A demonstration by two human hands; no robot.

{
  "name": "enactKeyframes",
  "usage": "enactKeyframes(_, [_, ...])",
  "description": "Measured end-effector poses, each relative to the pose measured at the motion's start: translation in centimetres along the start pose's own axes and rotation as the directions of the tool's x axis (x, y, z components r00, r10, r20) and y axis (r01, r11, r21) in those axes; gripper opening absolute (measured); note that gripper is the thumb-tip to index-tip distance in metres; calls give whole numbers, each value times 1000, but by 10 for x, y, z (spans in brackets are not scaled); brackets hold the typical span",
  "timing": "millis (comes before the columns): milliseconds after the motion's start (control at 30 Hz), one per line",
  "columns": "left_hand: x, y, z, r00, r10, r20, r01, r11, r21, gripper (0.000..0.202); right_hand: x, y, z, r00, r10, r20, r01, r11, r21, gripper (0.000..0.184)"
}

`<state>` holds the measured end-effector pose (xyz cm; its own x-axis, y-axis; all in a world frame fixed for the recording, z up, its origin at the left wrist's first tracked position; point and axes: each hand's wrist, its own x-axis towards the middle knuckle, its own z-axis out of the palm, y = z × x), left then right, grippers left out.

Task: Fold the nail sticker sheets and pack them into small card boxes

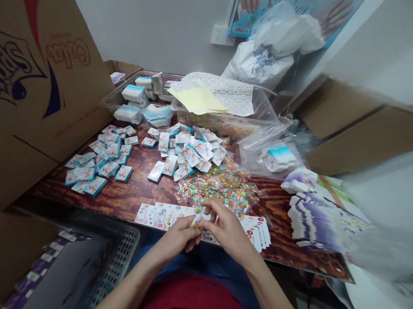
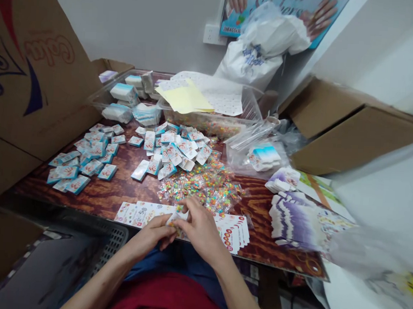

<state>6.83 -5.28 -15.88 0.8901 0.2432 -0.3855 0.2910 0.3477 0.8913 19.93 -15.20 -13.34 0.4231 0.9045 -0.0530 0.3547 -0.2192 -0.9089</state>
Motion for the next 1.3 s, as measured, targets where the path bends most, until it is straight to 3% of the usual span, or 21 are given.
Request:
enactKeyframes(100, [-6,2,-2,994,-72,85,68,996,56,10,-2,-1,-4,987,-9,161,5,1000,24,9])
enactKeyframes(200, [-14,12,-19,988,-70,136,39,975,219,17,-5,1,-4,986,20,165,-33,997,73,11])
enactKeyframes(267, [-15,21,-41,998,57,33,-65,934,352,24,-7,5,-5,993,54,106,-65,993,103,12])
enactKeyframes(300, [-12,26,-55,984,155,-88,-103,899,425,26,-8,7,-6,994,76,75,-84,989,121,12])
enactKeyframes(333, [-7,30,-68,938,258,-233,-112,857,502,26,-8,8,-6,994,96,49,-102,985,141,12])
enactKeyframes(400, [8,36,-93,734,472,-489,-6,724,690,24,-8,7,-4,993,115,28,-118,976,181,13])
enactKeyframes(433, [17,38,-103,649,551,-525,61,650,758,30,-8,5,-2,993,111,38,-116,973,199,13])
enactKeyframes(467, [25,39,-111,607,592,-531,109,600,792,33,-9,3,2,993,103,57,-113,970,214,12])
enactKeyframes(500, [32,39,-117,593,612,-523,133,566,814,35,-9,1,6,992,95,82,-112,968,226,11])
enactKeyframes(600, [36,37,-131,628,594,-504,104,577,810,29,-12,2,13,983,118,138,-152,951,269,12])
enactKeyframes(700, [15,35,-138,635,574,-518,59,633,772,27,-12,12,6,979,186,82,-203,917,343,21])
enactKeyframes(767, [-5,32,-132,650,507,-566,-23,758,652,35,-6,15,-3,980,198,-24,-174,908,381,28])
enactKeyframes(833, [-25,27,-115,702,389,-596,-143,898,417,43,3,10,-9,977,175,-123,-112,908,403,32])
enactKeyframes(900, [-38,24,-90,774,332,-539,-190,934,302,45,14,0,-9,971,148,-187,-55,903,426,33])
enactKeyframes(1033, [-50,24,-50,872,334,-359,-188,904,384,43,24,-13,-7,976,133,-175,-44,898,438,30])
enactKeyframes(1200, [-47,29,-40,954,222,-199,-175,958,229,48,10,-10,-18,990,137,13,-131,911,392,26])
enactKeyframes(1300, [-38,26,-38,980,172,-96,-151,969,197,50,4,-11,-21,994,109,14,-109,956,272,20])
